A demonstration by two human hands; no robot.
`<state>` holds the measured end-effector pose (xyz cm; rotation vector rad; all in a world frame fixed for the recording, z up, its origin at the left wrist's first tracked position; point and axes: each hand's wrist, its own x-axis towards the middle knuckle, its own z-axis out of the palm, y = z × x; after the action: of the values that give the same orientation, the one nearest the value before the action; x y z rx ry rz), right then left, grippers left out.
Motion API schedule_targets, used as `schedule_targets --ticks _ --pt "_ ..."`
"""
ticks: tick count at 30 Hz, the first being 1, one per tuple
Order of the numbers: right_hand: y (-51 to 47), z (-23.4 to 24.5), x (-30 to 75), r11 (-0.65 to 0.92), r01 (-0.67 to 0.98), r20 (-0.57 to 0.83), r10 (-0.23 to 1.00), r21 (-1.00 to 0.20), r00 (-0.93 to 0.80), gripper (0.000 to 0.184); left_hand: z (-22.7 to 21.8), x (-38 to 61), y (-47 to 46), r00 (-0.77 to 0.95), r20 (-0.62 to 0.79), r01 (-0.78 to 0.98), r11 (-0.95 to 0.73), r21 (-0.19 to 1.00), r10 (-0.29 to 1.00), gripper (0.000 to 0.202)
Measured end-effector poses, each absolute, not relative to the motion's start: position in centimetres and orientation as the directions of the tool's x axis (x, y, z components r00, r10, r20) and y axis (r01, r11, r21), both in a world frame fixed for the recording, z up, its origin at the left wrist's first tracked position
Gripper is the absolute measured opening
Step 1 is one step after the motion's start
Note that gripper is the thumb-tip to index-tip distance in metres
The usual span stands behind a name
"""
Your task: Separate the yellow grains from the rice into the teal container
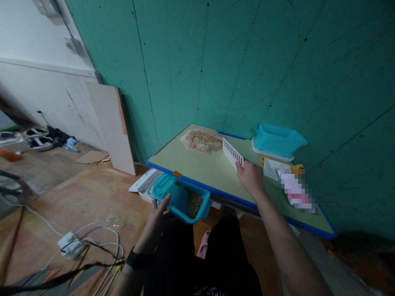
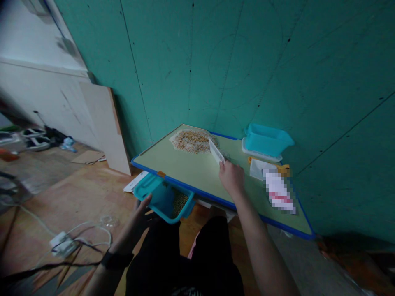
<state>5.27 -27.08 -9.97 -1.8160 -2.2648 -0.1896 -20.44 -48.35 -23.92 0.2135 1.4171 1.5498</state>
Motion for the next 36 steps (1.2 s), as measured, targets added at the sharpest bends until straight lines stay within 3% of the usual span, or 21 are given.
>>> schedule_targets --ticks 8,13,17,27,36 --pt "-26.1 -10.4 5.9 0.165 0.971 0.368 0.925 -0.175 -0.091 0.041 -23.9 -20.3 -48.6 -0.483 -0.467 -0.545 0.163 0.823 0.741 0.076" --pt "-24.7 -10.3 4.9 0.23 0.929 0.435 0.896 -0.29 -0.086 0.042 -23.6 -20.2 -48.0 -0.511 -0.489 -0.543 0.176 0.821 0.707 0.072" --pt "-23.6 -10.6 3.9 0.263 0.892 0.419 0.903 -0.367 -0.094 0.038 -23.7 -20.3 -48.2 -0.49 -0.455 -0.533 0.158 0.831 0.743 0.085" --pt "-23.4 -11.5 4.5 0.294 0.856 0.376 0.918 -0.425 -0.128 0.039 -23.5 -20.0 -48.4 -0.494 -0.441 -0.542 0.131 0.83 0.749 0.077" --pt "-23.1 -11.7 4.9 0.278 0.83 0.389 0.918 -0.483 -0.08 0.034 -24.1 -20.3 -48.5 -0.499 -0.421 -0.525 0.122 0.842 0.757 0.087"
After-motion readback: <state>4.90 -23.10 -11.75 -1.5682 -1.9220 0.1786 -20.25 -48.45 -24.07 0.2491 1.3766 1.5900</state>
